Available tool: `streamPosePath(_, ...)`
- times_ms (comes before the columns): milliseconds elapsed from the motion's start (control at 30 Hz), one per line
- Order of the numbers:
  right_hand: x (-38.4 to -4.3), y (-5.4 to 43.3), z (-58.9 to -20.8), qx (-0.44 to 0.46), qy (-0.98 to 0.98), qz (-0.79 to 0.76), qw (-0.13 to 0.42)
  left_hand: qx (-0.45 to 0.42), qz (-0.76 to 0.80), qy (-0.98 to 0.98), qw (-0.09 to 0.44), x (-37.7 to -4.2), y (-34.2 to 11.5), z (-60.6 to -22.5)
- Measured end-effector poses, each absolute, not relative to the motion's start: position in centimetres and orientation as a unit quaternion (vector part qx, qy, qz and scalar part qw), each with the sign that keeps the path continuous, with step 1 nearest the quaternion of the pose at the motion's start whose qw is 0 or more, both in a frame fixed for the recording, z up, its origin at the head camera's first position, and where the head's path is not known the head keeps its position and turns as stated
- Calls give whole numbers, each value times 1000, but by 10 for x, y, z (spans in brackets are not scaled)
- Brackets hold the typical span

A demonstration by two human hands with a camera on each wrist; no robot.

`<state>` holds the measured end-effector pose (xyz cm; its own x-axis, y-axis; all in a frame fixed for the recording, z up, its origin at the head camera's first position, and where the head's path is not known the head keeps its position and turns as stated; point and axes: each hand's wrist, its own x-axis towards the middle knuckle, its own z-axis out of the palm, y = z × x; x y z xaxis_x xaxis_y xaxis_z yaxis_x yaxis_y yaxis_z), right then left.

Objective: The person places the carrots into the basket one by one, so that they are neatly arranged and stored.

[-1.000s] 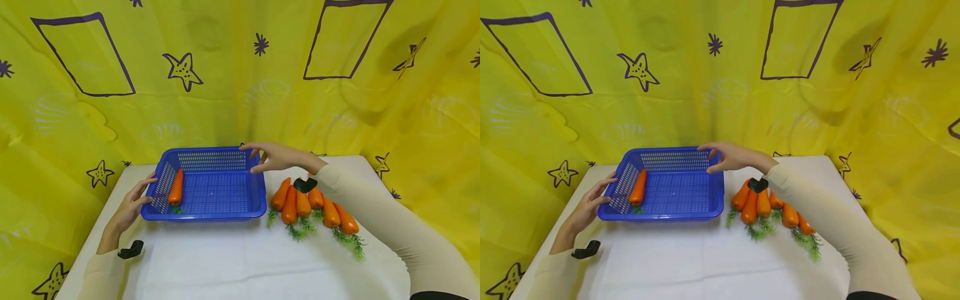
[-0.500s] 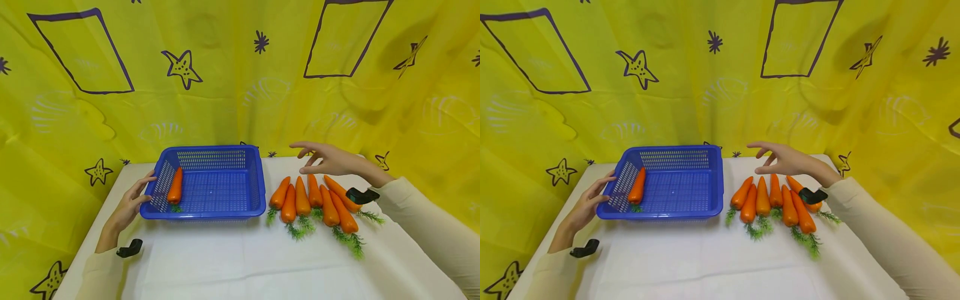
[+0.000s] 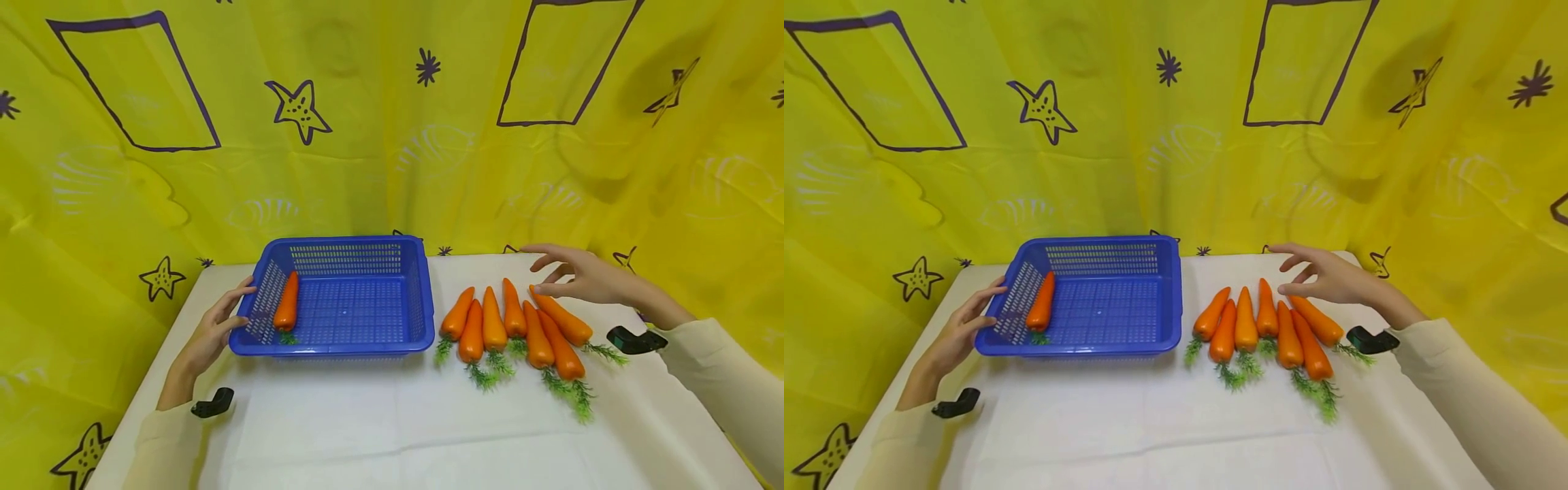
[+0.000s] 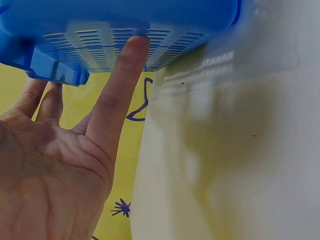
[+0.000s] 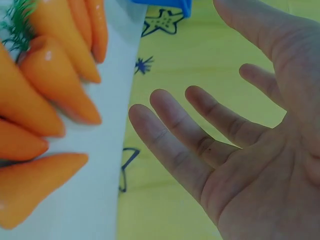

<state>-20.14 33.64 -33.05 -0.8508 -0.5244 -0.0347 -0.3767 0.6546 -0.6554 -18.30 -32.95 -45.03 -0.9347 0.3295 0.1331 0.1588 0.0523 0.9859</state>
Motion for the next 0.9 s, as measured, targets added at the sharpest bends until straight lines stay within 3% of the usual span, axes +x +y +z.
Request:
streamPosePath(200,-204,358,-350,-247,888,-371,114,167,669,721,65,-183,-328,-451)
streamPosePath(567,-214,391,-384,-156,875,-420,182,159,669,723,68,-183,-328,-449)
streamPosePath(900,-216,412,-411,-142,881,-391,227,168,664,726,66,-183,-329,-449)
